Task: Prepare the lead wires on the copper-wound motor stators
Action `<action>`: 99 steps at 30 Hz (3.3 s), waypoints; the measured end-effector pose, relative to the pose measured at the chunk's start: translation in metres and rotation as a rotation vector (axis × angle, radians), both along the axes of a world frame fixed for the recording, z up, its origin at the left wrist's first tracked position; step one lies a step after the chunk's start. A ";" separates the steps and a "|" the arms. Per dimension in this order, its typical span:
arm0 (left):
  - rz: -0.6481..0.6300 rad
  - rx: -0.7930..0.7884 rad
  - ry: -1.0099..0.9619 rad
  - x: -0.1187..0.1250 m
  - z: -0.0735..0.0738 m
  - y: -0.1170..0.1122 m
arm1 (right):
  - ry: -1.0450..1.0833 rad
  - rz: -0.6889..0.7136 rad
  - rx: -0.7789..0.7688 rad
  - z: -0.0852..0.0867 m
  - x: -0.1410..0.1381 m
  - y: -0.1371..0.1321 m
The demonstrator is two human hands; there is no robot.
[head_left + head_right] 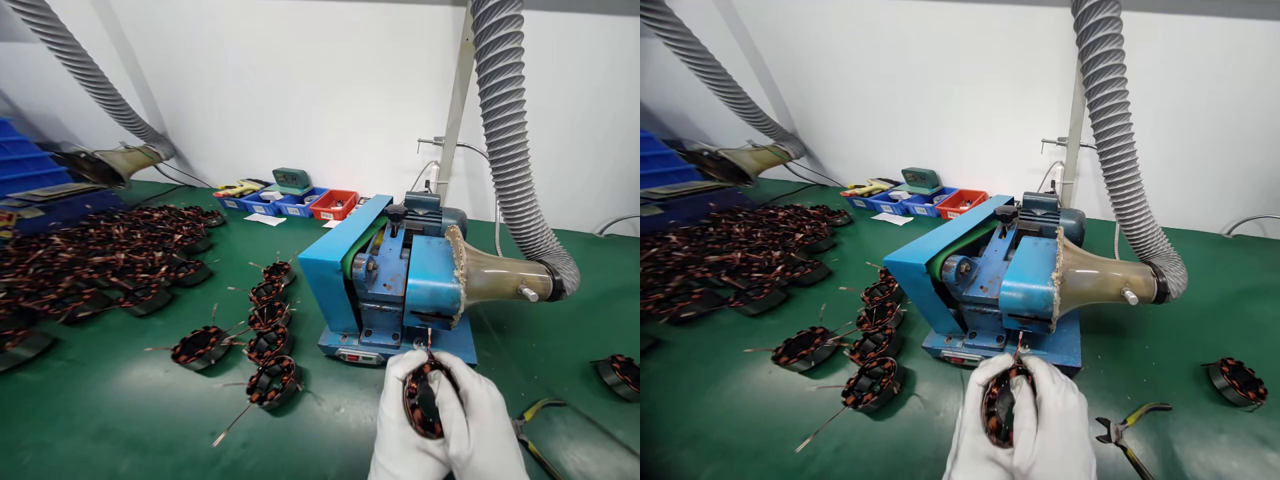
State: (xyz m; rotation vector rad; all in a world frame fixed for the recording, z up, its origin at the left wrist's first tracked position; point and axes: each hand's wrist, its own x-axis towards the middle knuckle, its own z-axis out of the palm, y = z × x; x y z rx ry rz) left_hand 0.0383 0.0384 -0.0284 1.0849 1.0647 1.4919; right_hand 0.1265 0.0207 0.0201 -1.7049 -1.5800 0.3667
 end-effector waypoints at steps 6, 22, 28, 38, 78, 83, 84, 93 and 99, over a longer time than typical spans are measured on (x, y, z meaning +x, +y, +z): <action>-0.040 -0.077 -0.045 0.004 0.009 0.026 | 0.071 -0.033 -0.094 0.006 0.000 0.024; -0.159 0.081 0.090 0.000 0.025 -0.001 | 0.199 -0.060 -0.091 0.002 0.001 -0.005; -0.204 0.261 0.131 -0.022 0.020 -0.021 | 0.396 -0.099 0.068 -0.026 -0.004 -0.039; -0.268 0.403 0.269 -0.031 0.027 -0.032 | 0.473 0.166 0.002 -0.009 0.017 -0.029; 0.035 0.029 -0.012 0.017 0.008 0.032 | 0.608 -0.026 -0.041 -0.007 -0.003 0.036; -0.104 -0.052 -0.058 0.012 0.021 0.037 | 0.599 -0.064 -0.064 -0.006 -0.002 0.038; -0.124 -0.072 -0.064 0.012 0.024 0.038 | 0.596 -0.079 -0.053 -0.006 -0.002 0.038; -0.171 -0.071 -0.025 0.006 0.022 0.016 | 0.541 -0.032 -0.057 -0.004 0.001 0.017; -0.237 0.075 0.008 -0.020 -0.006 -0.013 | 0.456 -0.093 0.109 -0.024 -0.018 -0.020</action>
